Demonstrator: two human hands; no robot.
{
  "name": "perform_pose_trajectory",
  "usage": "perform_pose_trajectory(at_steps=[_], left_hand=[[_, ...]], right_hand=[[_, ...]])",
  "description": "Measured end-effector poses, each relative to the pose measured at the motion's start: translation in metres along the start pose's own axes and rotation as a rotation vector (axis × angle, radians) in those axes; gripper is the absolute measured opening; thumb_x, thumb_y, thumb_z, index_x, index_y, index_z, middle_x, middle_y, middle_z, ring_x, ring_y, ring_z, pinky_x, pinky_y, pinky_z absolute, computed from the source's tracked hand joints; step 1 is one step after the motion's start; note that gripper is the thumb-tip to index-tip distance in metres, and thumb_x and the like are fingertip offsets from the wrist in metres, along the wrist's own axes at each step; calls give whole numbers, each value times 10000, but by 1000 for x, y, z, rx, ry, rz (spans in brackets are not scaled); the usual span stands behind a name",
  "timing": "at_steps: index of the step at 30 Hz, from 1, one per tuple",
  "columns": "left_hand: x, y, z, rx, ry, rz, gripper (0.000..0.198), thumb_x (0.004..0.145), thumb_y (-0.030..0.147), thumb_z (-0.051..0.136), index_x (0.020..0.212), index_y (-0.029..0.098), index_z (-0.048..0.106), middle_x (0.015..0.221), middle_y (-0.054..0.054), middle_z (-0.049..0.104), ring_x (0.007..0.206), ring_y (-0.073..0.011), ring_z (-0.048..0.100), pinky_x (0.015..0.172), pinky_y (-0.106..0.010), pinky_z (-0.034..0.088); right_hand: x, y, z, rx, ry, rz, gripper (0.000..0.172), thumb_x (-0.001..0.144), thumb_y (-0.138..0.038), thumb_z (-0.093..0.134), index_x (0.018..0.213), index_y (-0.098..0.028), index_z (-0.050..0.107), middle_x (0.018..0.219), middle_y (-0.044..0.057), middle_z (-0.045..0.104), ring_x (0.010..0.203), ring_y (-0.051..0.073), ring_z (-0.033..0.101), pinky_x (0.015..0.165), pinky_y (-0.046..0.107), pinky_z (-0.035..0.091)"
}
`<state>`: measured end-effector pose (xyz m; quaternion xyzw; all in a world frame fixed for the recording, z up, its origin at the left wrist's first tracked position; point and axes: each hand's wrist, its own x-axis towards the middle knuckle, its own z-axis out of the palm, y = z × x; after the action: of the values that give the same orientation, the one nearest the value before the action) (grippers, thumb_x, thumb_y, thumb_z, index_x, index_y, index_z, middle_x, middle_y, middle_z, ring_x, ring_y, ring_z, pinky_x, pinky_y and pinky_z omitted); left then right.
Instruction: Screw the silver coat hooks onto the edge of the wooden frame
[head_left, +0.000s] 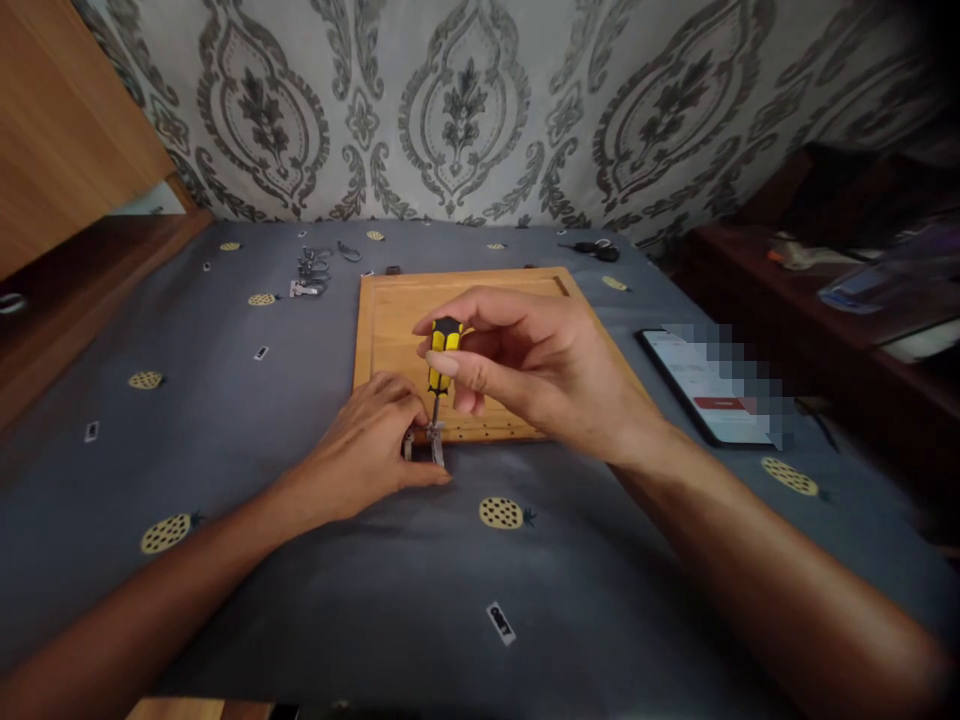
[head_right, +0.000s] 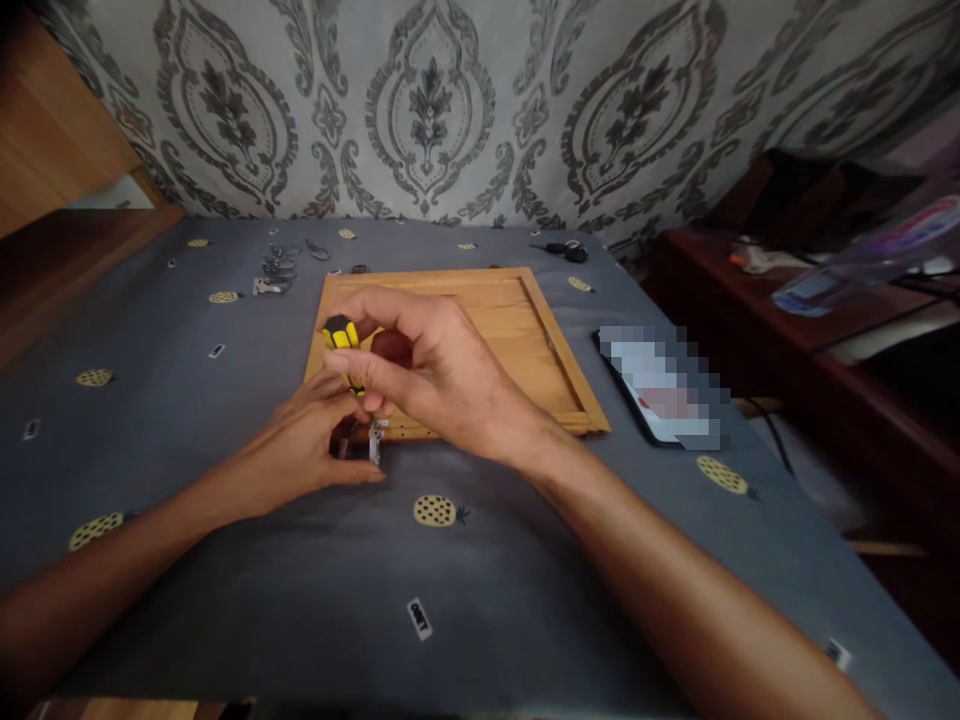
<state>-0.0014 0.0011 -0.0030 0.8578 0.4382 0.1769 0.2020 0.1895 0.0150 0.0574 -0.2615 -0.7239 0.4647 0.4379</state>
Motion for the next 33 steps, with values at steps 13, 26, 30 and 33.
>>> perform_pose_trajectory(at_steps=[13, 26, 30, 33], left_hand=[[-1, -1, 1, -27, -22, -24, 389, 709, 409, 850, 912, 201, 591, 1026, -57, 606, 1022, -270, 560, 887, -433, 482], [0, 0, 1, -45, -14, -30, 381, 695, 400, 855, 921, 210, 613, 1010, -49, 613, 1027, -280, 568, 887, -442, 485], [0, -2, 2, -38, 7, -10, 392, 692, 412, 858, 894, 210, 588, 998, -45, 602, 984, -268, 570, 858, -439, 491], [0, -1, 1, -39, -3, -23, 399, 672, 400, 875, 834, 210, 563, 963, -33, 596, 946, -253, 567, 842, -431, 495]], right_hand=[[0, -1, -2, -27, -59, 1, 214, 937, -231, 664, 1128, -145, 621, 769, -40, 612, 582, 60, 651, 551, 166, 544], [-1, -1, -4, -56, -46, -21, 213, 927, -283, 685, 1094, -157, 644, 783, -34, 621, 587, 58, 632, 577, 178, 540], [-2, 1, -3, -44, -20, -23, 202, 915, -264, 697, 1074, -148, 651, 791, -27, 635, 558, 57, 625, 533, 175, 530], [-1, 4, -1, 4, 21, -41, 234, 857, -312, 763, 971, -162, 625, 861, -19, 655, 548, 38, 601, 487, 151, 514]])
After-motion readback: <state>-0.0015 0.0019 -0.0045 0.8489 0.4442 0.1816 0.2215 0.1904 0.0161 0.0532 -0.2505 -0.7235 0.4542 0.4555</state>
